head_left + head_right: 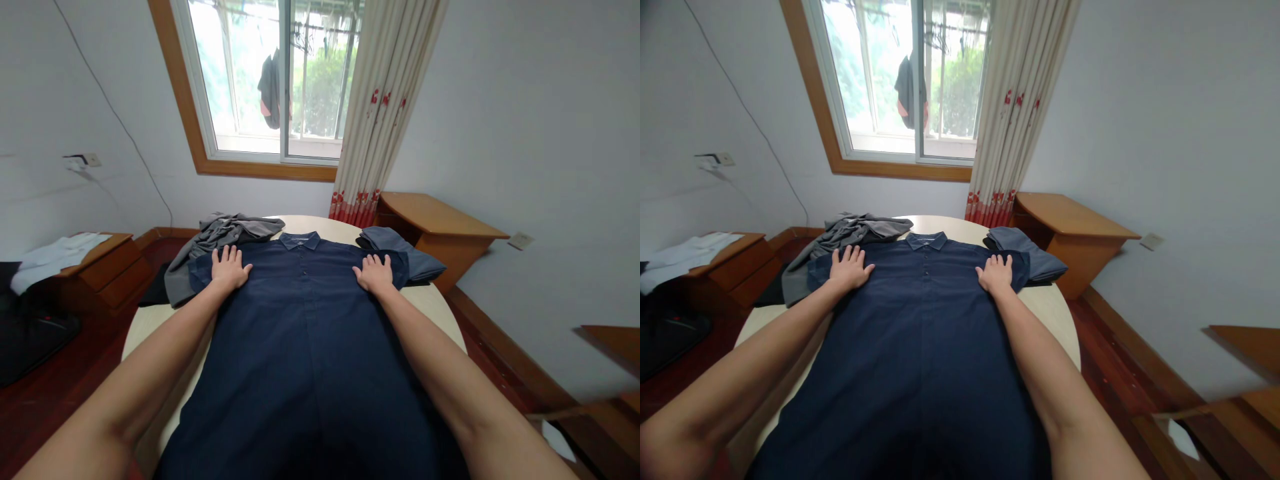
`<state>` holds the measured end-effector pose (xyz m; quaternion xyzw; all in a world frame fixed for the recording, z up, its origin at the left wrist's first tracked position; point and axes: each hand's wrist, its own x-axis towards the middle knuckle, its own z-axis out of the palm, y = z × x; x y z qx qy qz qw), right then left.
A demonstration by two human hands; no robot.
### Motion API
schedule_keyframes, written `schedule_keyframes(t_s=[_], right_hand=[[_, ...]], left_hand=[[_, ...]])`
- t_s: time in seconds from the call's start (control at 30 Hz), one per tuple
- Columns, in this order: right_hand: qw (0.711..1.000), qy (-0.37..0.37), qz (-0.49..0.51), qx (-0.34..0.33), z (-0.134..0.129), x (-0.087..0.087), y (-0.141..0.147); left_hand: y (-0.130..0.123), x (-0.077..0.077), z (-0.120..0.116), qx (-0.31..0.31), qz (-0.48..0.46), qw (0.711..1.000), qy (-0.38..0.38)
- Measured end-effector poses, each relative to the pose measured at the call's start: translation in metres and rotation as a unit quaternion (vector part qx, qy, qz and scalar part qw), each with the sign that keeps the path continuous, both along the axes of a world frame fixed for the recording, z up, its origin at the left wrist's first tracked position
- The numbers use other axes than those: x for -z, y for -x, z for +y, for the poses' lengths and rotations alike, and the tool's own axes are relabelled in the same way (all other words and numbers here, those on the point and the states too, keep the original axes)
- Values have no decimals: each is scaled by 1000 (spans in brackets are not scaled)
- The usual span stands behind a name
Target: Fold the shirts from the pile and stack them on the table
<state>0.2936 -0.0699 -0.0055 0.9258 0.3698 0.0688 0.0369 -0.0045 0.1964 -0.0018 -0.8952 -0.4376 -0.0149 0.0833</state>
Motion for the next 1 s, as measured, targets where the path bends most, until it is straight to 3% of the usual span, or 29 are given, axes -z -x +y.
schedule_keyframes(t_s=[0.07, 0.13, 0.23, 0.33, 0.53, 1.0], right_hand=[[1000, -16, -6, -24, 11, -8, 18], [997, -46, 27, -62, 26, -13, 44], [984, -74, 113, -114, 45, -10, 87], [976, -74, 161, -130, 49, 2, 113], [978, -78, 156, -112, 39, 19, 102], [986, -57, 146, -58, 54, 17, 42]], left_hand=[[-13, -6, -24, 8, -17, 1000, 4], [-28, -7, -56, 62, -36, 996, 46], [-45, 4, -100, 121, -47, 982, 135], [-47, 19, -120, 124, -48, 981, 144], [-36, 26, -102, 113, -56, 984, 127], [-58, 23, -30, 44, -44, 991, 121]])
